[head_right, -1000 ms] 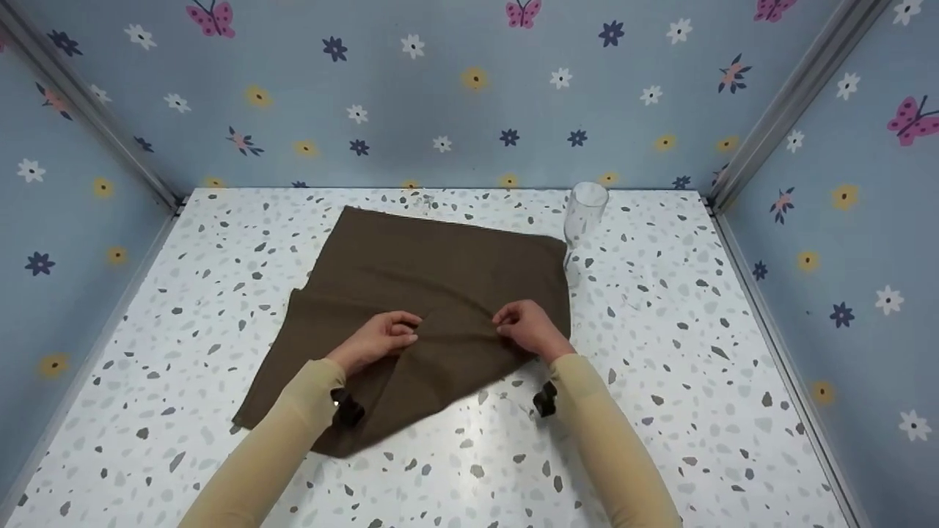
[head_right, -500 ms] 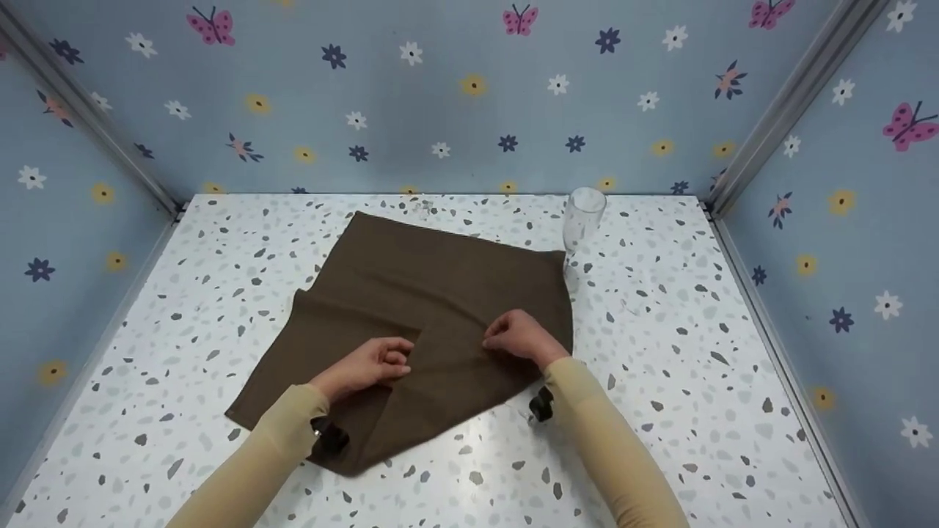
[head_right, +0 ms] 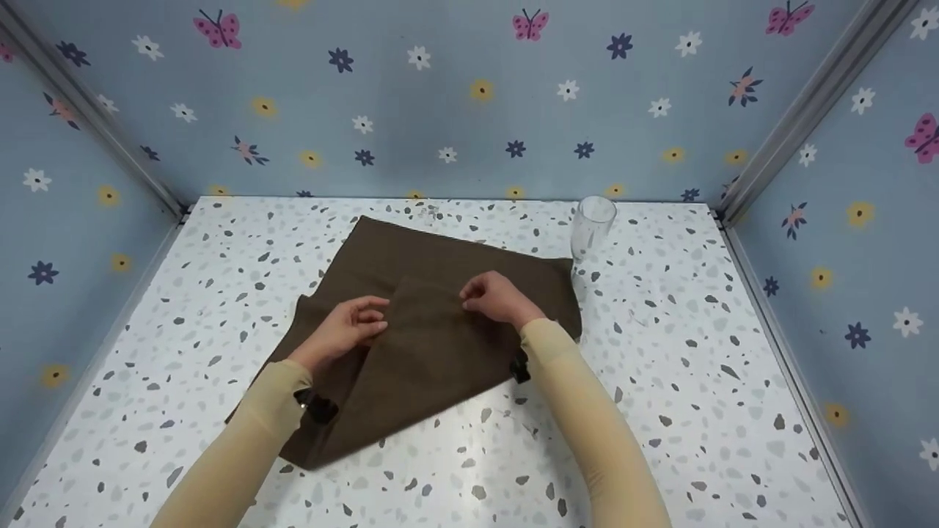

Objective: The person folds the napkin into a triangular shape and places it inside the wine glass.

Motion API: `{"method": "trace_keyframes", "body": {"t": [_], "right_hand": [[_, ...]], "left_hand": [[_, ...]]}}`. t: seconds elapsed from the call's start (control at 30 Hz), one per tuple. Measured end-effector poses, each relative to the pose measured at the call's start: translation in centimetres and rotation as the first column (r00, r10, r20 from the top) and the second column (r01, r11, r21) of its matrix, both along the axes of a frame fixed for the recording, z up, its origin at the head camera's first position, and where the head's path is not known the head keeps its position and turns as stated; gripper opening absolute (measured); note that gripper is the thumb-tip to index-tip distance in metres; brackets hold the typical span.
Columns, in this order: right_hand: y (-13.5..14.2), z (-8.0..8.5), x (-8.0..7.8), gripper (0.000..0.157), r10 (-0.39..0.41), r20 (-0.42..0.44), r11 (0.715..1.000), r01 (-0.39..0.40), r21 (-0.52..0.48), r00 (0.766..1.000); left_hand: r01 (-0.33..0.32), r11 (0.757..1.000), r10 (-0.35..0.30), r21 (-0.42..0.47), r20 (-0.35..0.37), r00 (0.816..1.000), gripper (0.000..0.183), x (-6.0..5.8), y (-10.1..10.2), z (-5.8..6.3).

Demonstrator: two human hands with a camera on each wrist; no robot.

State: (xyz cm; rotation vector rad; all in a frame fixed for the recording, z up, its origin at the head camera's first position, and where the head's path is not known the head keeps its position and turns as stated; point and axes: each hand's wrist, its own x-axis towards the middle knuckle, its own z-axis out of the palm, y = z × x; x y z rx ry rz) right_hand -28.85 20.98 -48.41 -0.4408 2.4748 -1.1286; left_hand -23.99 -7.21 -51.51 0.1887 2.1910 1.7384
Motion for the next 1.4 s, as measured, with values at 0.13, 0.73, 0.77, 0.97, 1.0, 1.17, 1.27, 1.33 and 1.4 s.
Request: {"method": "trace_keyframes", "body": {"t": [0.13, 0.73, 0.77, 0.97, 1.0, 1.17, 1.27, 1.33, 1.4], "right_hand": [[-0.8, 0.0, -1.4, 0.011, -0.028, -0.028, 1.0, 0.028, -0.011, 0.999], [-4.2, -1.9, -4.5, 0.018, -0.139, -0.08, 0.99, 0.137, -0.036, 0.987], [-4.3, -2.1, -4.5, 0.018, -0.148, -0.075, 0.989, 0.145, -0.04, 0.986], [-4.1, -3.3, -4.1, 0.019, -0.169, -0.004, 0.982, 0.168, -0.086, 0.986], [-4.0, -3.4, -4.1, 0.019, -0.17, 0.007, 0.981, 0.17, -0.091, 0.985], [-3.3, -3.6, -3.8, 0.017, -0.178, 0.064, 0.978, 0.184, -0.101, 0.982], [-2.9, -3.4, -3.6, 0.015, -0.165, 0.085, 0.976, 0.175, -0.128, 0.983], [-2.7, -3.3, -3.4, 0.014, -0.161, 0.104, 0.974, 0.174, -0.142, 0.982], [-2.4, -3.2, -3.2, 0.015, -0.167, 0.122, 0.974, 0.183, -0.136, 0.978]], "left_hand": [[-0.07, 0.997, 0.069, -0.025, -0.033, 0.997, 0.031, -1.2, -0.5, 0.1], [-0.195, 0.976, 0.189, -0.091, -0.068, 0.98, 0.025, -4.4, -1.8, -0.4], [-0.193, 0.976, 0.187, -0.097, -0.069, 0.98, 0.025, -4.5, -1.8, -0.5], [-0.191, 0.969, 0.182, -0.155, -0.066, 0.981, 0.027, -4.4, -1.9, -1.3], [-0.192, 0.968, 0.185, -0.163, -0.059, 0.981, 0.026, -4.4, -1.9, -1.4], [-0.216, 0.96, 0.215, -0.179, -0.023, 0.976, 0.023, -4.3, -1.6, -1.7], [-0.23, 0.958, 0.231, -0.171, -0.012, 0.973, 0.022, -4.3, -1.4, -1.7], [-0.229, 0.959, 0.231, -0.166, -0.003, 0.973, 0.022, -4.2, -1.3, -1.7], [-0.22, 0.961, 0.224, -0.166, 0.004, 0.975, 0.022, -4.2, -1.2, -1.8]]}}
